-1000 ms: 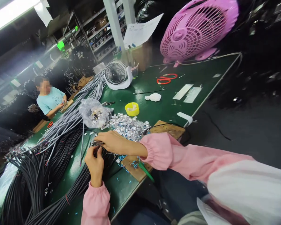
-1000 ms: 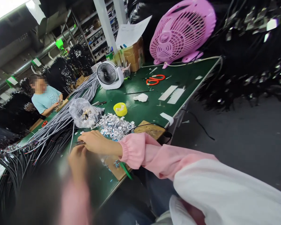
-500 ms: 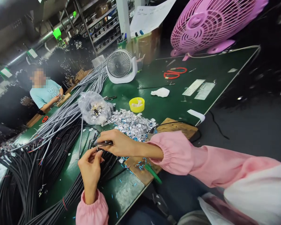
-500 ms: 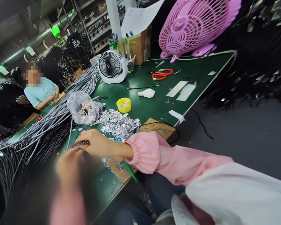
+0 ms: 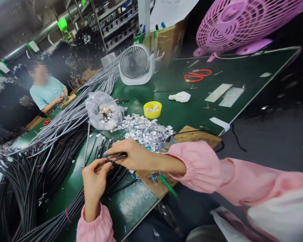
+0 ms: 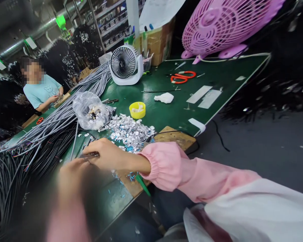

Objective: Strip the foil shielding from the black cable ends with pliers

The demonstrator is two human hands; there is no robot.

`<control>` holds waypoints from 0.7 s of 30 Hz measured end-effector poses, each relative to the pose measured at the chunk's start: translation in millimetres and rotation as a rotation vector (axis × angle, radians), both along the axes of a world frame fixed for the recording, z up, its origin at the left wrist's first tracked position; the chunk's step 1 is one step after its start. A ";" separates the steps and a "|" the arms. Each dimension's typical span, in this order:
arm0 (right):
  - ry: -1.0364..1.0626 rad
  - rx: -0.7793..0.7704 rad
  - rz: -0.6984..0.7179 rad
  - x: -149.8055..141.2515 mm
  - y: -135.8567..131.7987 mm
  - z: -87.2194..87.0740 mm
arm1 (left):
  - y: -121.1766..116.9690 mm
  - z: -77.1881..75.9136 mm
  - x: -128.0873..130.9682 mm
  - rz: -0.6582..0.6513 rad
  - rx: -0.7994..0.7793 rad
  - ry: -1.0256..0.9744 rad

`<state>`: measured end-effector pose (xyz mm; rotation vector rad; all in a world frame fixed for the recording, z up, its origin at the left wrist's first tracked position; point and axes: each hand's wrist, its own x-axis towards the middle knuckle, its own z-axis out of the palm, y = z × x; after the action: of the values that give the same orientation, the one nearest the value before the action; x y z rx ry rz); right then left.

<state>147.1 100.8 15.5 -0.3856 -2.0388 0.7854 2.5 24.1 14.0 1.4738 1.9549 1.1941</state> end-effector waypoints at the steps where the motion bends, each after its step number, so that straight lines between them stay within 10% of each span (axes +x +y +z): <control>1: -0.018 0.006 -0.005 0.0 0.4 -0.9 | -0.3 -0.6 -0.8 0.001 0.000 -0.013; 10: 0.003 0.077 0.002 0.3 -4.9 -3.6 | 2.1 -7.6 9.4 0.325 0.114 0.039; 21: -0.188 0.056 -0.123 -0.3 -8.3 -3.2 | 0.1 -9.0 11.9 0.268 0.158 0.193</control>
<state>146.8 92.4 12.4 -0.5653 -2.1826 0.6356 14.3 24.2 4.9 1.4861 2.2930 1.3919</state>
